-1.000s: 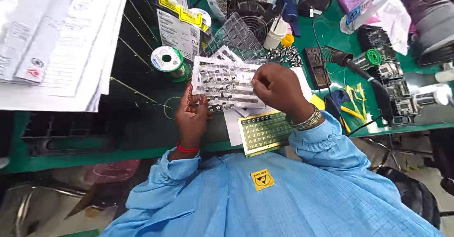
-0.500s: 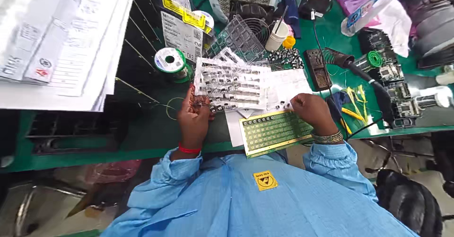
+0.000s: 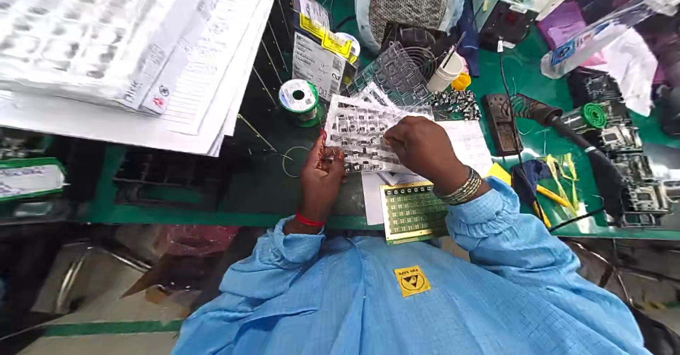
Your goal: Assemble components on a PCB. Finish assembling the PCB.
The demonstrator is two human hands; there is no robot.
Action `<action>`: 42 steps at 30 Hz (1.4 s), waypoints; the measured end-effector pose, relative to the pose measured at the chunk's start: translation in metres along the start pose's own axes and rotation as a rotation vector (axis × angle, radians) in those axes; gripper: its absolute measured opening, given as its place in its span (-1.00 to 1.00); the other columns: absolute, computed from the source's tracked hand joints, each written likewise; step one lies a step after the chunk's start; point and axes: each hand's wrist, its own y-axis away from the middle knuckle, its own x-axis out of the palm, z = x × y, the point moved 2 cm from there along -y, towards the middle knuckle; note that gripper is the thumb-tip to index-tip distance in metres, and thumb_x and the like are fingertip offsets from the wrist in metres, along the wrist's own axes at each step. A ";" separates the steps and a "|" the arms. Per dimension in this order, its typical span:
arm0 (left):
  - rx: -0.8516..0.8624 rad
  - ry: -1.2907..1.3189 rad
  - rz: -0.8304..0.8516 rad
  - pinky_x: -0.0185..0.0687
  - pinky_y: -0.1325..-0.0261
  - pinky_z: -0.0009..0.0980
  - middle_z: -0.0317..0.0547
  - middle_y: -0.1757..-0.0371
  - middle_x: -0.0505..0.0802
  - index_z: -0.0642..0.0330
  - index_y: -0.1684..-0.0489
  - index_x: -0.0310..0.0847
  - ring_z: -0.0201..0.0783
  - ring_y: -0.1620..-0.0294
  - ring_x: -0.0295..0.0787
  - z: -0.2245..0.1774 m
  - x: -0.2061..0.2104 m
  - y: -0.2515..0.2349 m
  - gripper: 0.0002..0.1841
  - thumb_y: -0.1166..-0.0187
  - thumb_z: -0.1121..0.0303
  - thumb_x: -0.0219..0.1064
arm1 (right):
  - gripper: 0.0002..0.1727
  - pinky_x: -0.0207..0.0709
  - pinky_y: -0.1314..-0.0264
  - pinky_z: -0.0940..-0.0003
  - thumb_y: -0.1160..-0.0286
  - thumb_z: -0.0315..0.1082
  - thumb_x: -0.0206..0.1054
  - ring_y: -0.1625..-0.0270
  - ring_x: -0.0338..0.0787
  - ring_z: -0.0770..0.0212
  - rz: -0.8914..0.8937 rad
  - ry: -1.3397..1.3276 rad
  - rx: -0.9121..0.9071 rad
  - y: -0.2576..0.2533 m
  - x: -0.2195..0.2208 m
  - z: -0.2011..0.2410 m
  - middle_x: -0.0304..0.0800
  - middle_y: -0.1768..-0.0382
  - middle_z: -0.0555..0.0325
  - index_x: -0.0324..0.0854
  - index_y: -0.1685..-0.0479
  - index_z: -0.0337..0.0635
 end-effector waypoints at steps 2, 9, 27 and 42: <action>0.012 -0.005 0.004 0.75 0.36 -0.61 -0.15 0.15 0.78 0.55 -0.63 0.19 -0.57 0.46 0.74 0.001 0.000 0.000 -0.40 -0.63 0.47 0.26 | -0.85 0.63 -0.01 -0.22 -0.49 -0.46 0.36 0.00 0.84 -0.23 0.108 0.037 0.007 -0.010 0.000 0.004 0.85 0.20 -0.17 0.86 0.22 -0.23; -0.005 0.023 -0.007 0.75 0.37 -0.61 -0.14 0.16 0.79 0.53 -0.63 0.20 -0.57 0.47 0.74 0.000 0.000 0.000 -0.39 -0.61 0.48 0.27 | -0.80 0.59 0.01 -0.37 -0.59 -0.42 0.29 -0.01 0.82 -0.35 0.356 0.081 0.074 -0.034 -0.010 0.007 0.83 0.18 -0.27 0.82 0.19 -0.31; 0.025 -0.010 -0.005 0.75 0.38 -0.58 -0.08 0.10 0.77 0.52 -0.58 0.28 -0.54 0.47 0.74 0.004 0.001 -0.002 -0.43 -0.60 0.45 0.28 | -0.91 0.55 0.18 -0.33 -0.35 -0.54 0.38 0.05 0.79 -0.39 0.416 0.264 -0.028 -0.037 -0.007 0.020 0.77 0.21 -0.32 0.69 0.29 -0.43; 0.039 -0.002 -0.002 0.75 0.37 -0.62 -0.17 0.12 0.76 0.54 -0.58 0.25 -0.58 0.45 0.74 0.001 0.000 -0.001 -0.42 -0.61 0.43 0.28 | -0.80 0.57 0.31 -0.30 -0.57 -0.35 0.27 0.25 0.82 -0.24 0.046 0.174 0.322 0.077 -0.056 -0.055 0.80 0.31 -0.17 0.76 0.23 -0.29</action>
